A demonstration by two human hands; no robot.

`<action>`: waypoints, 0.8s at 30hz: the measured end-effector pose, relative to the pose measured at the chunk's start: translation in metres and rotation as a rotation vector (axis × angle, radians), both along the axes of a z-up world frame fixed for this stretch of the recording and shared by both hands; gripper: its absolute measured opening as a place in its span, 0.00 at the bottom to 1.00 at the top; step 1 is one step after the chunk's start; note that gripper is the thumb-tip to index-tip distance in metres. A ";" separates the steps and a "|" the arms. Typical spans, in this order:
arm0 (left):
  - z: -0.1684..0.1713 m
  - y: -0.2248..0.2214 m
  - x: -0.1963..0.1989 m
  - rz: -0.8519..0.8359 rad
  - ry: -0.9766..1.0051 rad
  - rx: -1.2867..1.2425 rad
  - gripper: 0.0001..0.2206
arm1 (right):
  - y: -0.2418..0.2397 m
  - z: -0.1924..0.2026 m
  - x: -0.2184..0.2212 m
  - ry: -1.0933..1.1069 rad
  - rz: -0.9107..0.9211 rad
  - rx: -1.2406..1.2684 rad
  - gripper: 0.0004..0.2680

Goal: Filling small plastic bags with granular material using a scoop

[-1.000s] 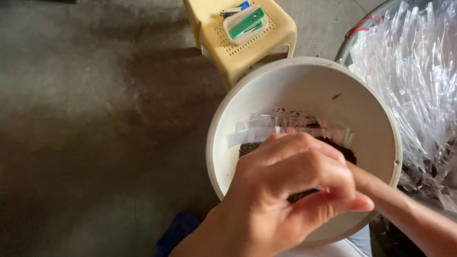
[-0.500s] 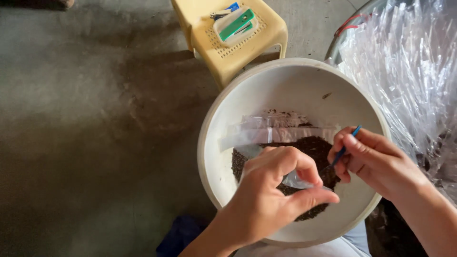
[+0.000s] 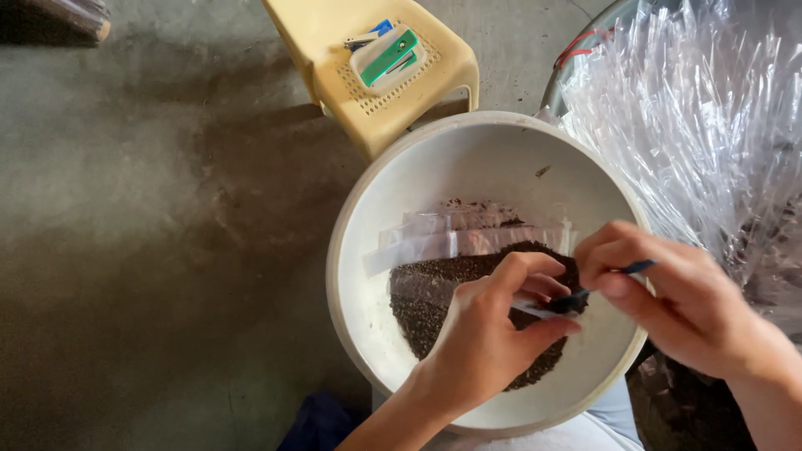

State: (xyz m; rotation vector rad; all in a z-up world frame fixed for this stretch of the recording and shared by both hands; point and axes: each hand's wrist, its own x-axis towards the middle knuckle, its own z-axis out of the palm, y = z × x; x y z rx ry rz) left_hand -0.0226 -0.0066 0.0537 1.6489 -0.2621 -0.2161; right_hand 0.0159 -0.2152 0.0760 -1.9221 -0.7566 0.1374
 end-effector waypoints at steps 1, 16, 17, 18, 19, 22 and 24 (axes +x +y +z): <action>0.000 0.002 0.003 0.002 0.000 0.001 0.21 | 0.007 0.014 -0.006 0.000 0.002 0.001 0.08; 0.001 0.024 0.025 0.149 -0.418 0.171 0.16 | 0.022 -0.097 -0.009 0.574 -0.139 0.241 0.11; 0.005 0.030 0.024 0.224 -0.388 0.120 0.10 | 0.024 -0.086 -0.007 0.529 -0.166 0.233 0.09; 0.009 0.035 0.024 0.298 -0.358 0.069 0.04 | 0.026 -0.074 -0.004 0.484 -0.194 0.225 0.06; 0.003 0.035 0.025 0.298 -0.357 0.069 0.04 | 0.026 -0.075 -0.006 0.485 -0.194 0.224 0.06; -0.014 0.029 0.024 0.369 -0.428 0.360 0.13 | 0.025 -0.082 -0.015 0.468 -0.232 0.163 0.06; -0.021 0.019 0.019 0.250 -0.415 0.355 0.13 | 0.026 -0.090 -0.022 0.536 -0.205 0.263 0.06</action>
